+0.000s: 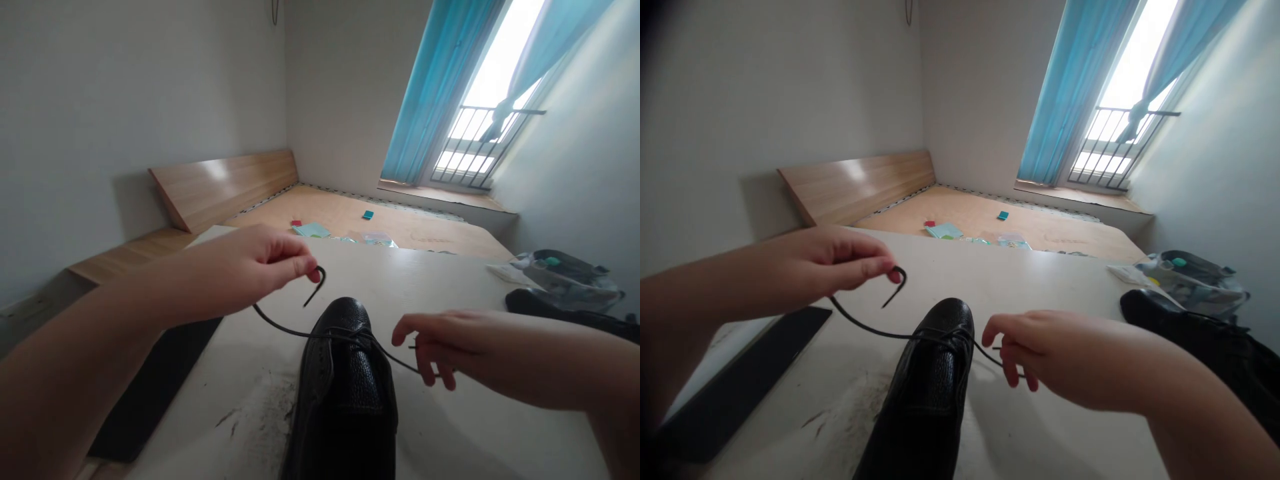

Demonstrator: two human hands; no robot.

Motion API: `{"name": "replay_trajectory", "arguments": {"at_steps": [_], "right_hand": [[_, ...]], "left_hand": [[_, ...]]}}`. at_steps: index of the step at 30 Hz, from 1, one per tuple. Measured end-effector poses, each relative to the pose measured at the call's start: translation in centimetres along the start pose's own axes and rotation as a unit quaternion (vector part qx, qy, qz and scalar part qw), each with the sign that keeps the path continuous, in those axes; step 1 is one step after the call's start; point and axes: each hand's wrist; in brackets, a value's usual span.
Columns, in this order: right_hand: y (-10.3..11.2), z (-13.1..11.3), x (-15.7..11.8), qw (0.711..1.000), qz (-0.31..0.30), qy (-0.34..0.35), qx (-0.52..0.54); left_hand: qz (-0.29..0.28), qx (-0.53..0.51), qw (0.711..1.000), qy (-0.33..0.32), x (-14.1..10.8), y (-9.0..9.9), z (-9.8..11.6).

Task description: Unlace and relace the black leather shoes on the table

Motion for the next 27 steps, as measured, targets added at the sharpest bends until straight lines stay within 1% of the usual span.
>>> {"name": "replay_trajectory", "arguments": {"at_steps": [1,3,6,11,14,17,19,22,25,27], "right_hand": [[-0.5,-0.4,0.3,1.000,-0.023,-0.010,0.003],[-1.1,-1.2,0.8,0.999,-0.035,-0.019,-0.017],[-1.5,-2.1,1.7,0.998,-0.041,-0.001,-0.042],[-1.9,-2.4,2.4,0.998,-0.051,0.018,-0.032],[-1.9,-2.2,2.4,0.998,-0.053,0.027,-0.015],[-1.6,-2.1,2.6,0.997,-0.070,0.032,0.032],[-1.5,-2.0,2.7,0.995,-0.081,0.022,0.055],[-1.6,-1.9,2.9,0.993,-0.090,0.002,0.080],[-1.8,-1.7,3.1,0.994,-0.072,-0.002,0.086],[-1.8,-1.6,3.3,0.994,-0.053,0.009,0.093]], "left_hand": [[-0.029,0.033,0.999,0.003,0.0,-0.3,-0.1],[-0.074,0.072,0.995,0.014,0.1,-0.7,-0.3],[-0.099,0.093,0.990,0.028,0.1,-1.3,-0.4],[-0.183,0.111,0.976,0.029,0.0,-2.4,-0.2],[-0.184,0.128,0.974,0.004,0.1,-2.9,-0.1],[-0.184,0.140,0.973,0.002,0.0,-3.2,0.0],[-0.185,0.140,0.973,-0.001,-0.1,-3.2,0.0],[-0.183,0.123,0.975,-0.024,-0.1,-3.1,-0.1],[-0.162,0.096,0.982,-0.032,0.1,-2.8,-0.1],[-0.139,0.086,0.986,-0.031,0.2,-2.5,-0.2]]}}
Point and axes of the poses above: each hand's wrist, its own x-axis towards the middle knuckle, its own y-axis out of the back of the hand, z = x × y, and after that the axes turned 8 degrees about y, right-handed
